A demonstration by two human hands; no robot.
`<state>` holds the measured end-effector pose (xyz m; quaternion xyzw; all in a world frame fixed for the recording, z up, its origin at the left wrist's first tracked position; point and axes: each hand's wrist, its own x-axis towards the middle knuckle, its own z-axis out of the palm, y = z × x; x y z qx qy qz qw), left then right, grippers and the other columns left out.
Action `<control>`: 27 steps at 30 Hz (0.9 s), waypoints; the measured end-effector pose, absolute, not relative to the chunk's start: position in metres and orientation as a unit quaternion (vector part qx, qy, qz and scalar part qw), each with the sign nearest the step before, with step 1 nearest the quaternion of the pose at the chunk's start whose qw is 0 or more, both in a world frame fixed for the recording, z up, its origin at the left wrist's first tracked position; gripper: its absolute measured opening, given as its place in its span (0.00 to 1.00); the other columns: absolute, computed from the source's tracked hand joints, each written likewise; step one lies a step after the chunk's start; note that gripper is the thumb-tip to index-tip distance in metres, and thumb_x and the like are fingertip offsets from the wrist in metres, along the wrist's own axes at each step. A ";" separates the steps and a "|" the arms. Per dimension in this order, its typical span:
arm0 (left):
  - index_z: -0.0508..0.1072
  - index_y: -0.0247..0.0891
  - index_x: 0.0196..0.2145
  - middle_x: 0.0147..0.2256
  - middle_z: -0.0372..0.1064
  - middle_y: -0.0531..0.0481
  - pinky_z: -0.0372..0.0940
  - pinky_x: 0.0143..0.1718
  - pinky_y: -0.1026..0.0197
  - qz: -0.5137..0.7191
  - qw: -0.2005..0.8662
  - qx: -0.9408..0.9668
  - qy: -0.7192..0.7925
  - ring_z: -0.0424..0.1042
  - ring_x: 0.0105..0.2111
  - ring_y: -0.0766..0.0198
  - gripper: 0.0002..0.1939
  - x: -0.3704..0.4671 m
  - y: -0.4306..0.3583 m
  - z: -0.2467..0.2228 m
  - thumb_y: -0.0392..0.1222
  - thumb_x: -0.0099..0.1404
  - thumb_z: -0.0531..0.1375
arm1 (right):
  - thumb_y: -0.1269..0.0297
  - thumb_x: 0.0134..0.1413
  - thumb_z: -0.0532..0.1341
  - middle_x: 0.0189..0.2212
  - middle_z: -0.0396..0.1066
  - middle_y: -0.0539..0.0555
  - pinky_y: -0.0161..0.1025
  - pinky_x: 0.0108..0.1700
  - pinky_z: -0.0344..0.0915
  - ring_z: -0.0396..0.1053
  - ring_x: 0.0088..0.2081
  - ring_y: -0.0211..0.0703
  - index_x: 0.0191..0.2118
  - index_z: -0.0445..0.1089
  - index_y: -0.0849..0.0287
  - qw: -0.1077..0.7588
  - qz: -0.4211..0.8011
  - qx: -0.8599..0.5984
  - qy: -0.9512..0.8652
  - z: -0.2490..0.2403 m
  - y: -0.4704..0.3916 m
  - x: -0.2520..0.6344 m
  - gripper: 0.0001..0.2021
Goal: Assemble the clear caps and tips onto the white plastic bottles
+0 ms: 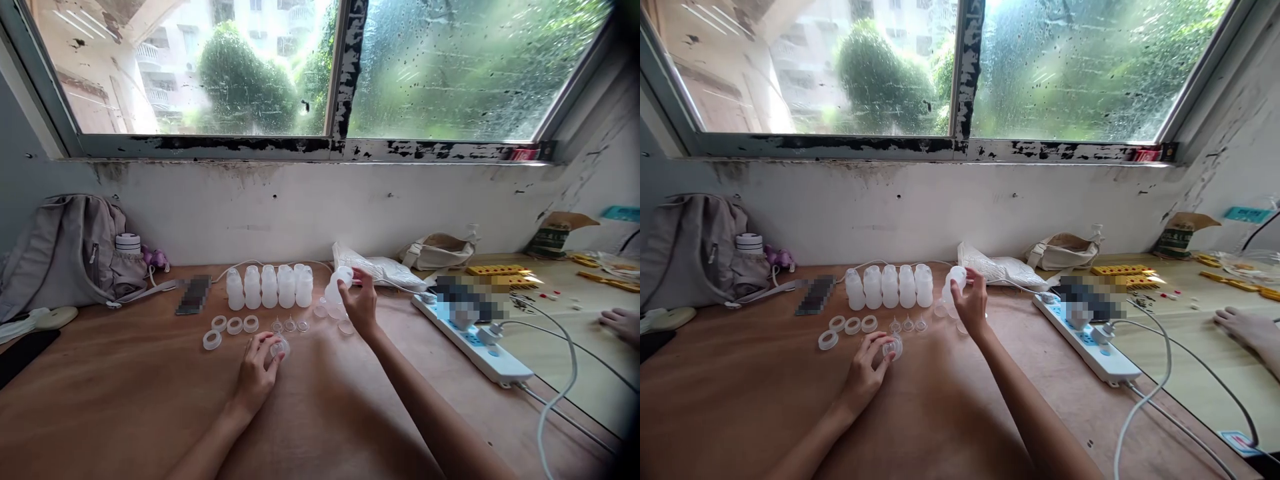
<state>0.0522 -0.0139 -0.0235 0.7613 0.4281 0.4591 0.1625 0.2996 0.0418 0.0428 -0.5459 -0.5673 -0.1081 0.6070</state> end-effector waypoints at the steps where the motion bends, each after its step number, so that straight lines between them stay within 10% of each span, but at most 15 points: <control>1: 0.68 0.41 0.39 0.41 0.65 0.45 0.60 0.44 0.55 0.465 0.171 0.755 0.430 0.64 0.42 0.57 0.10 0.053 -0.015 -0.023 0.39 0.59 0.53 | 0.63 0.47 0.57 0.40 0.63 0.56 0.43 0.40 0.63 0.64 0.36 0.43 0.47 0.56 0.57 0.610 -0.099 -0.530 -0.581 0.041 0.031 0.295 0.19; 17: 0.69 0.36 0.36 0.34 0.68 0.47 0.62 0.35 0.62 0.514 0.494 0.543 0.443 0.67 0.35 0.60 0.14 0.057 -0.014 -0.019 0.48 0.54 0.58 | 0.61 0.43 0.62 0.43 0.64 0.57 0.45 0.45 0.62 0.63 0.44 0.49 0.53 0.52 0.57 0.399 0.207 -0.475 -0.757 -0.025 -0.015 0.255 0.30; 27: 0.69 0.36 0.32 0.35 0.69 0.49 0.63 0.36 0.63 0.553 0.704 0.278 0.348 0.69 0.33 0.66 0.11 0.058 -0.012 -0.017 0.45 0.52 0.61 | 0.65 0.42 0.61 0.42 0.65 0.56 0.44 0.44 0.63 0.64 0.43 0.49 0.49 0.56 0.55 0.369 0.168 -0.488 -0.773 -0.018 -0.026 0.248 0.25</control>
